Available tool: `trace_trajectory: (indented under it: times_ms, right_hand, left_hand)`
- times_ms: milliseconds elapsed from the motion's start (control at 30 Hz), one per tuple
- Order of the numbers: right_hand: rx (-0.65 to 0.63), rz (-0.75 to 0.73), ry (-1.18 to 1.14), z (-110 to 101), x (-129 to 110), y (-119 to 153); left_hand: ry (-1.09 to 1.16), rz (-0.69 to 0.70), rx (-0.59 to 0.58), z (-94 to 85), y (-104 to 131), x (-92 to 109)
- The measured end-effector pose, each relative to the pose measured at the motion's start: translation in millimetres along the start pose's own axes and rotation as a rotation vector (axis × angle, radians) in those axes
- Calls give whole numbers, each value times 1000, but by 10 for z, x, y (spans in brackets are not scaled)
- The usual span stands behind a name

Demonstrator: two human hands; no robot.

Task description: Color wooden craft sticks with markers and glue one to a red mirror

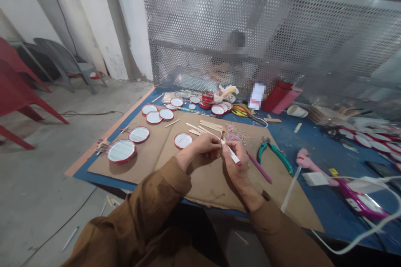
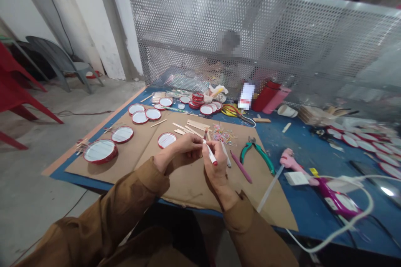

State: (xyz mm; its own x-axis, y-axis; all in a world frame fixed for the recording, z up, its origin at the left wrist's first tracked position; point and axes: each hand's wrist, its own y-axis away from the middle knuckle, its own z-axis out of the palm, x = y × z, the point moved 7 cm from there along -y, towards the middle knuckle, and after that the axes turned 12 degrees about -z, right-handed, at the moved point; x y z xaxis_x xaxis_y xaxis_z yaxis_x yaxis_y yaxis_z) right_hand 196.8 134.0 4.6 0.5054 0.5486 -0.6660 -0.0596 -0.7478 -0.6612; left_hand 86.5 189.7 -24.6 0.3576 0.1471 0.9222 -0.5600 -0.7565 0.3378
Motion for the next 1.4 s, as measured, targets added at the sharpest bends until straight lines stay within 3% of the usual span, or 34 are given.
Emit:
trace_trajectory:
  times_ms: [1400]
  right_hand:
    - [44,31,54,-60,6,-21]
  left_hand:
    - [-40,-14,6,13,8,12]
